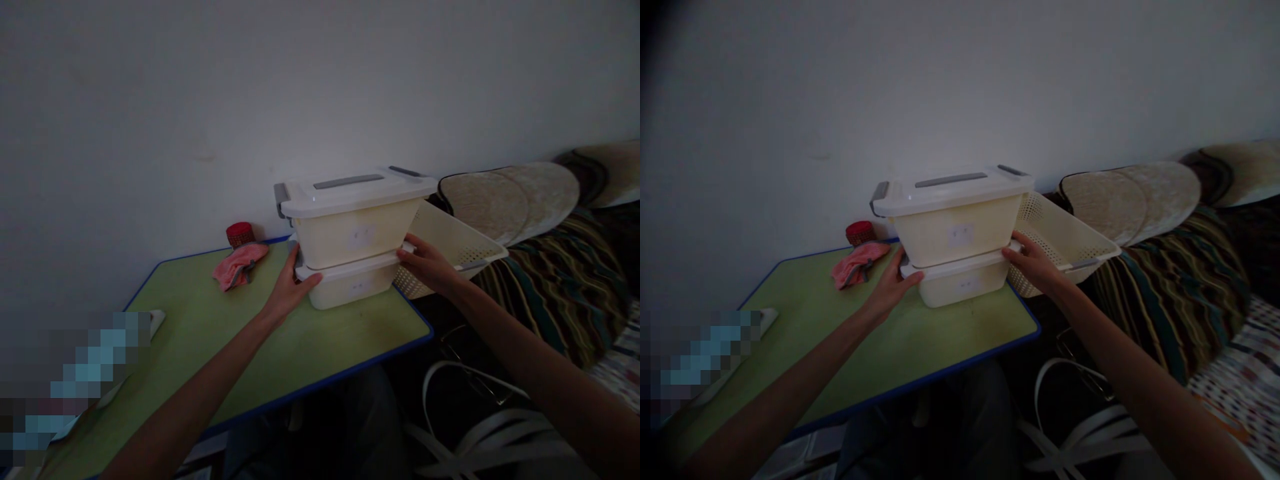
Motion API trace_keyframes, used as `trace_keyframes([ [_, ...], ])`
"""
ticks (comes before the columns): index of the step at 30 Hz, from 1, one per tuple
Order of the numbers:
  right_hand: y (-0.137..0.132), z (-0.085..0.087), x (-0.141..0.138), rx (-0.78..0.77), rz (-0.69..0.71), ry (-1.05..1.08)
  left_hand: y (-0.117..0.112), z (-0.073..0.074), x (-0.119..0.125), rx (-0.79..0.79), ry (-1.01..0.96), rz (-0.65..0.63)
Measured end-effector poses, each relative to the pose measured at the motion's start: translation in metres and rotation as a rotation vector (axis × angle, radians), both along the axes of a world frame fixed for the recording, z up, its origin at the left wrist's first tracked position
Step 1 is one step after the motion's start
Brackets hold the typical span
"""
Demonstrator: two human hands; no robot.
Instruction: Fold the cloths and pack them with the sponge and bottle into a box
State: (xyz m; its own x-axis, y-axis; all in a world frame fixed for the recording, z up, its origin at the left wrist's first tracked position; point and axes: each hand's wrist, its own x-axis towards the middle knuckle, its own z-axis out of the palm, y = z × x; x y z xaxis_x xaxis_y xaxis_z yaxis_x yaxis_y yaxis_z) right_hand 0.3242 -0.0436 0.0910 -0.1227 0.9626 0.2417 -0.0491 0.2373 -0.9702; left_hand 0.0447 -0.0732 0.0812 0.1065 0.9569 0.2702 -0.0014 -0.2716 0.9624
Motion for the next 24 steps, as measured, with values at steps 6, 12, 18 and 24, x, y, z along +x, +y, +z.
trace_keyframes([
  [6,-0.010,0.027,-0.002,-0.023,-0.020,0.042,-0.011,0.024,0.003,0.041,0.059,0.061],
  [12,-0.017,0.066,-0.006,-0.011,-0.026,0.022,-0.015,0.061,0.000,0.069,0.095,0.082],
  [18,-0.005,0.106,-0.008,0.090,-0.013,-0.034,0.002,0.096,-0.005,0.161,0.055,0.021],
  [24,0.026,0.133,-0.014,0.123,0.008,-0.052,0.032,0.127,-0.007,0.131,0.030,0.020],
])
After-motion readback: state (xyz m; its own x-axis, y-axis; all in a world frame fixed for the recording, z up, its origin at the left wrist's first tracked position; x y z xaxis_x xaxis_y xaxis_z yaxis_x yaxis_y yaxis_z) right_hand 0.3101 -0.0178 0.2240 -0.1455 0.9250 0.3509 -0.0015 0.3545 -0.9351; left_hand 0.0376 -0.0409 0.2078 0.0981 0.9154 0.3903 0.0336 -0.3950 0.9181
